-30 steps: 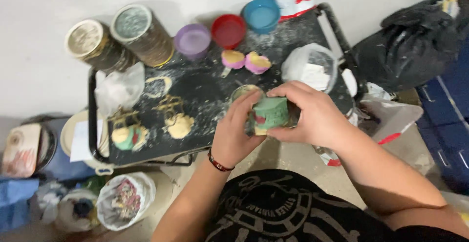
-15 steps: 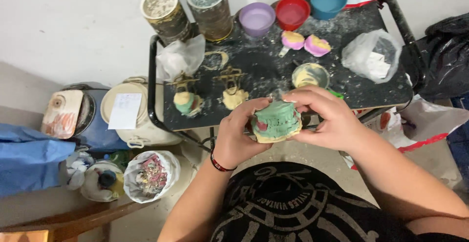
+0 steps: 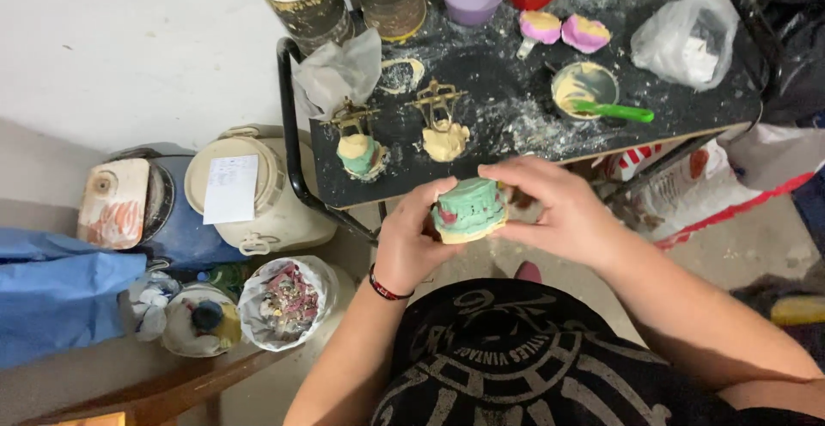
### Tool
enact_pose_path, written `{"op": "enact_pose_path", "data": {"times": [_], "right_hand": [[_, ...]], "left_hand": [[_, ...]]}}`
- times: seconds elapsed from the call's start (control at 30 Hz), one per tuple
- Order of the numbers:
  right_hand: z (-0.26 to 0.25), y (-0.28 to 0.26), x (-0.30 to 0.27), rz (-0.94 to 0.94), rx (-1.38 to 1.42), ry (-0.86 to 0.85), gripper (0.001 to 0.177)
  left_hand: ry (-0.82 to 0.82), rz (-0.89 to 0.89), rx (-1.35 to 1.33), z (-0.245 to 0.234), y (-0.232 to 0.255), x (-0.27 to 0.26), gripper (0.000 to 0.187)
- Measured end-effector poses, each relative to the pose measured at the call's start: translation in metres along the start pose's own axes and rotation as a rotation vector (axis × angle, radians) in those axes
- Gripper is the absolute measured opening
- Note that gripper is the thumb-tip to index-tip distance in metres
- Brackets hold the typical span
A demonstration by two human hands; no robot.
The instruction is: Applying dental stone paste to dental impressions using a spatula on a laboratory bench
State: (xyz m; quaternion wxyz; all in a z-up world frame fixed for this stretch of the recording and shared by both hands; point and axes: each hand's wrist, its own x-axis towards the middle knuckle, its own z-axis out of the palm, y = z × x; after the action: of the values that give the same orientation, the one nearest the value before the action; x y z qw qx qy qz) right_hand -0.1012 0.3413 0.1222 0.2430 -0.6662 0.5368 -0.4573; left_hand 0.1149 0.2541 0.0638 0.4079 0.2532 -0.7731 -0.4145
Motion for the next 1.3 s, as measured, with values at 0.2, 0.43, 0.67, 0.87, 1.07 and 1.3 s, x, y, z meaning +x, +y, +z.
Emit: {"op": "enact_pose_path", "data": {"times": [0.2,0.43,0.67,0.87,1.07,1.3], "right_hand": [[0.063,0.076,-0.062,0.482,0.358,0.010,0.089],[0.084,0.135,-0.057,0.444,0.447,0.057,0.081],[0.074,0.142,-0.030,0.345,0.353,0.022,0.075],[0.067,0.145,-0.013,0.320,0.295,0.023,0.074],[0.059,0.137,0.003,0.278,0.217,-0.015,0.070],[0.036,0.146,0.045,0.307,0.225,-0.145,0.061]], "left_hand": [[-0.088,-0.181,0.006,0.013,-0.048,-0.041,0.074],[-0.242,-0.297,0.208,0.022,-0.091,-0.043,0.088],[-0.240,-0.137,0.357,0.020,-0.108,-0.027,0.077],[-0.183,-0.150,0.396,0.018,-0.114,-0.016,0.078],[-0.133,-0.170,0.285,0.020,-0.122,-0.010,0.076],[-0.052,-0.120,0.274,0.021,-0.149,-0.013,0.074]]}}
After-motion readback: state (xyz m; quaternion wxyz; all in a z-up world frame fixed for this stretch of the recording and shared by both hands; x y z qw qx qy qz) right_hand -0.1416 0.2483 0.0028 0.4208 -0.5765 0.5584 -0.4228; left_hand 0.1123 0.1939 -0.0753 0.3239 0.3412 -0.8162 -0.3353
